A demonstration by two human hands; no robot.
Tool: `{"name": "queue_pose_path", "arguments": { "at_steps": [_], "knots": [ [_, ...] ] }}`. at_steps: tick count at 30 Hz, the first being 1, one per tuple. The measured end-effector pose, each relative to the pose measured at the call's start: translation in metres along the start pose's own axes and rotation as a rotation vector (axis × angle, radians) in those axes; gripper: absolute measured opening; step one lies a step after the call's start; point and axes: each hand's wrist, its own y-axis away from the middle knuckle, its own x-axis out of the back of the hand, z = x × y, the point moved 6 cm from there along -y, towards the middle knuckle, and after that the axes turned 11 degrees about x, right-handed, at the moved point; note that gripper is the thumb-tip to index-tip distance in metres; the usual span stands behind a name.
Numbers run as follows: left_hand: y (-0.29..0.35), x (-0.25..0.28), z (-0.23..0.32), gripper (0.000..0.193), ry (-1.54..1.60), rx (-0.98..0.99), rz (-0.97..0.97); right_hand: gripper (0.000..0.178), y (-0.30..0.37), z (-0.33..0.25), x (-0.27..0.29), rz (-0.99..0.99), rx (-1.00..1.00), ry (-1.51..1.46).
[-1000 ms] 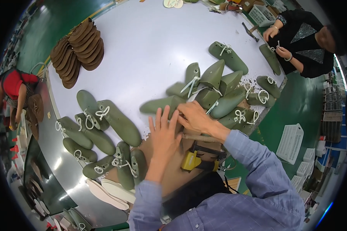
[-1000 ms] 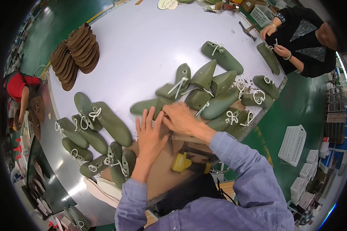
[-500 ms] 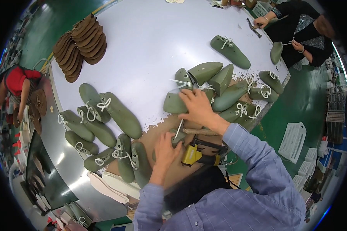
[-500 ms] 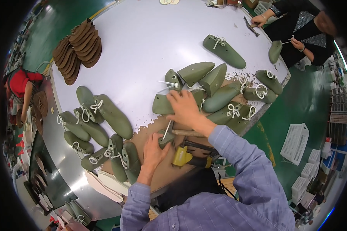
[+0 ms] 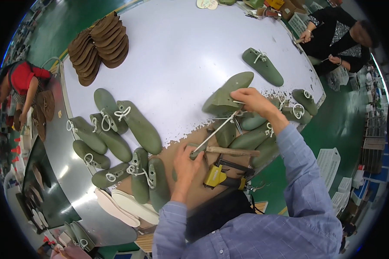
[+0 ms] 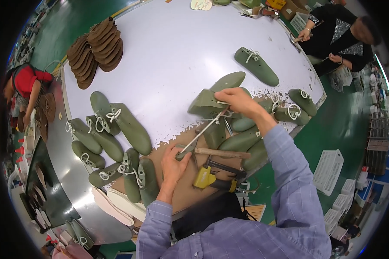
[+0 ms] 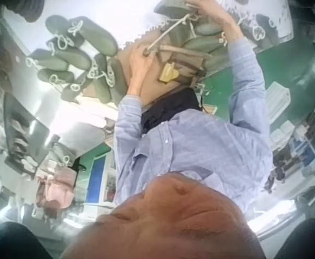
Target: Assemble shoe components by attaching insoles to lasts using a staple gun and hammer at a factory workbench.
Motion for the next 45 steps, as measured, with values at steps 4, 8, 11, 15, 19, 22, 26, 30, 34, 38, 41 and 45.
{"name": "queue_pose_path", "arguments": {
  "at_steps": [4, 8, 11, 15, 19, 22, 26, 30, 34, 38, 41, 45],
  "knots": [
    [-0.007, -0.001, -0.001, 0.023, -0.016, 0.067, 0.026, 0.024, 0.030, -0.040, -0.006, -0.049, 0.060, -0.099],
    [-0.009, -0.004, -0.002, 0.021, -0.100, 0.033, 0.074, 0.020, 0.019, -0.015, -0.004, 0.087, 0.101, -0.458],
    [-0.008, 0.001, 0.000, 0.022, -0.046, 0.055, 0.027, 0.025, 0.018, -0.012, -0.006, 0.242, 0.056, -0.536],
    [-0.004, 0.013, -0.006, 0.022, 0.031, 0.086, -0.011, 0.029, 0.010, 0.018, -0.004, 0.221, -0.100, -0.708],
    [-0.010, 0.007, 0.018, 0.039, -0.049, 0.008, -0.129, 0.038, 0.032, -0.009, -0.029, 0.132, -0.097, -0.817],
    [-0.033, -0.008, 0.069, 0.057, 0.057, 0.057, -0.326, 0.043, 0.045, -0.037, -0.048, 0.169, -0.063, -0.785],
    [-0.044, -0.025, 0.103, 0.052, 0.236, 0.048, -0.156, 0.029, 0.061, -0.051, -0.070, 0.127, 0.022, -0.905],
    [-0.046, -0.018, 0.099, 0.035, 0.483, 0.120, -0.011, 0.054, 0.093, -0.073, -0.083, 0.070, 0.063, -0.953],
    [-0.055, 0.031, 0.101, 0.029, 0.352, -0.039, 0.060, 0.056, 0.118, -0.091, -0.089, -0.024, 0.079, -0.893],
    [-0.049, 0.061, 0.114, 0.032, -0.227, -0.523, -0.104, 0.054, 0.120, -0.100, -0.091, -0.114, 0.119, -0.857],
    [-0.037, 0.053, 0.096, 0.036, -0.343, -0.460, -0.173, 0.053, 0.106, -0.103, -0.091, -0.094, 0.143, -0.916],
    [-0.019, 0.041, 0.074, 0.035, -0.287, -0.326, -0.084, 0.054, 0.085, -0.092, -0.095, 0.034, 0.109, -0.934]
  ]
}}
